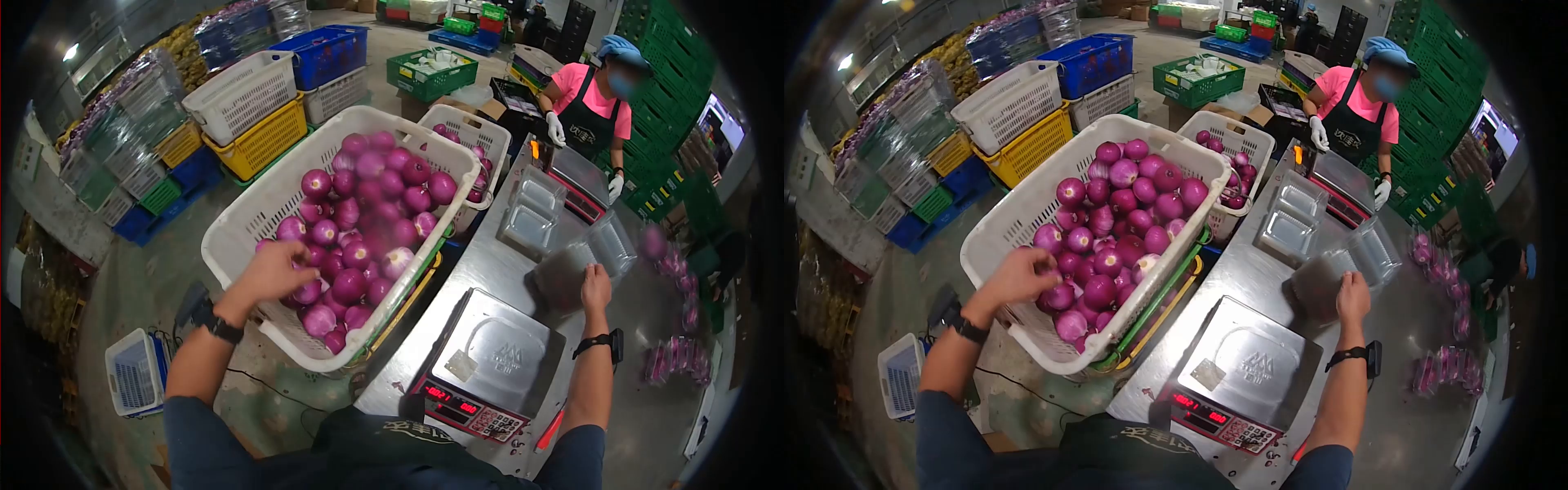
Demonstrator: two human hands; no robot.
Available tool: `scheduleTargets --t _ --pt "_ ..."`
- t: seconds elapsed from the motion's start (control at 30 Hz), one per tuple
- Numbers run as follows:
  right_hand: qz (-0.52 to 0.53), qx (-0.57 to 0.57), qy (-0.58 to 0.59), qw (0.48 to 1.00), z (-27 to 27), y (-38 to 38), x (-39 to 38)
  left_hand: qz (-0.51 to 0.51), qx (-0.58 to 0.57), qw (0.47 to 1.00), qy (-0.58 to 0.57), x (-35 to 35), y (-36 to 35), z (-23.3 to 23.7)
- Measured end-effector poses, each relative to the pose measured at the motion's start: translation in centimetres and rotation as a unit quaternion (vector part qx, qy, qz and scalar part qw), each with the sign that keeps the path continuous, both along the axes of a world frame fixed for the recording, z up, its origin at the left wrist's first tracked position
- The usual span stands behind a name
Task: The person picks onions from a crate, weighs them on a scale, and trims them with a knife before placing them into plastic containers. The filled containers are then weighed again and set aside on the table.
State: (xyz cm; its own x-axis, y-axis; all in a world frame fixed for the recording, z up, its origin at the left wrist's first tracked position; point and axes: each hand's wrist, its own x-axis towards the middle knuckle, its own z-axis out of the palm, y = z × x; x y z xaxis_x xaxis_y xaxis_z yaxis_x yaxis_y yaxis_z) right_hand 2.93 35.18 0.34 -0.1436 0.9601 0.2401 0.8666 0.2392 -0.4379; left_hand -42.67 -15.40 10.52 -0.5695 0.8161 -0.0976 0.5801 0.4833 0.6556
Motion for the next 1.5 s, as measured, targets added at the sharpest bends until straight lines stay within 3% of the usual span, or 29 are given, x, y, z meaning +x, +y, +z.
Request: scheduleTargets --t 0.13,0.2,0.23,0.3,0.37,0.5,0.57,0.7,0.8,0.87,0.9,0.93,0.97,1.0,1.03,1.17,1.23,1.3,1.37,1.43,1.5 --pt "-0.058 0.039 0.042 0.997 -0.2 -0.2 -0.2 0.042 -0.078 0.992 0.086 -7.5 4.3 2.4" --pt "-0.011 0.124 0.206 0.971 1.2 -2.2 -0.3 0.015 -0.072 0.971 0.225 -11.6 6.3 0.2" --pt "-0.019 0.128 0.201 0.971 1.9 -4.0 -0.2 0.005 -0.068 0.973 0.222 -12.9 7.4 -0.9" --pt "0.075 0.180 0.189 0.962 3.7 -10.7 -0.9 0.052 -0.099 0.958 0.264 -14.5 9.7 -2.8" --pt "0.127 0.174 0.107 0.971 3.3 -17.4 -0.7 0.031 -0.103 0.959 0.262 -17.2 11.6 -6.3" --pt "0.242 0.075 -0.004 0.967 0.7 -29.2 -0.1 0.019 -0.086 0.959 0.268 -18.1 14.1 -10.3" --pt "0.279 0.012 -0.025 0.960 -0.3 -32.5 -0.3 0.066 -0.026 0.945 0.320 -17.8 14.4 -11.5" --pt "0.294 -0.027 -0.033 0.955 1.2 -35.4 -2.1 0.071 -0.053 0.942 0.323 -18.6 14.5 -12.1" --pt "0.267 -0.028 -0.004 0.963 2.9 -35.3 -3.7 0.076 -0.037 0.957 0.278 -19.3 14.2 -11.6" --pt "0.243 0.002 0.056 0.969 3.7 -35.1 -4.8 0.052 0.107 0.979 0.163 -21.1 13.7 -12.8" --pt "0.245 0.001 0.059 0.968 4.0 -35.0 -5.4 0.054 0.105 0.979 0.165 -21.0 13.3 -11.1" --pt "0.236 -0.012 0.084 0.968 4.3 -34.9 -6.0 0.060 0.111 0.981 -0.146 -20.8 12.8 -9.4" --pt "0.226 -0.024 0.109 0.968 4.6 -34.7 -6.7 0.060 0.107 0.888 -0.443 -20.4 12.4 -8.0" --pt "0.238 -0.023 0.130 0.962 4.8 -34.4 -7.7 0.043 0.118 0.863 -0.490 -19.7 12.0 -7.5" --pt "0.239 -0.024 0.133 0.961 5.2 -34.4 -8.8 0.045 0.117 0.865 -0.487 -18.6 11.6 -6.9" --pt "0.285 -0.044 0.202 0.936 6.7 -34.2 -13.8 -0.058 0.154 0.747 -0.644 -11.4 11.3 -2.8" --pt "0.299 -0.065 0.213 0.928 7.4 -34.6 -16.3 -0.100 0.142 0.734 -0.657 -5.7 11.3 -0.1" --pt "0.306 -0.073 0.260 0.913 8.5 -35.6 -19.0 -0.130 0.097 0.667 -0.727 -1.4 11.6 -1.9" --pt "0.313 -0.117 0.319 0.887 8.2 -36.0 -20.1 -0.134 0.116 0.722 -0.669 5.5 11.6 -1.6" --pt "0.158 -0.199 0.506 0.824 9.0 -37.3 -20.5 -0.266 0.005 0.740 -0.617 8.5 10.6 0.2" --pt "0.199 -0.175 0.563 0.783 8.0 -35.7 -18.0 -0.336 -0.053 0.778 -0.528 8.4 11.0 1.9"
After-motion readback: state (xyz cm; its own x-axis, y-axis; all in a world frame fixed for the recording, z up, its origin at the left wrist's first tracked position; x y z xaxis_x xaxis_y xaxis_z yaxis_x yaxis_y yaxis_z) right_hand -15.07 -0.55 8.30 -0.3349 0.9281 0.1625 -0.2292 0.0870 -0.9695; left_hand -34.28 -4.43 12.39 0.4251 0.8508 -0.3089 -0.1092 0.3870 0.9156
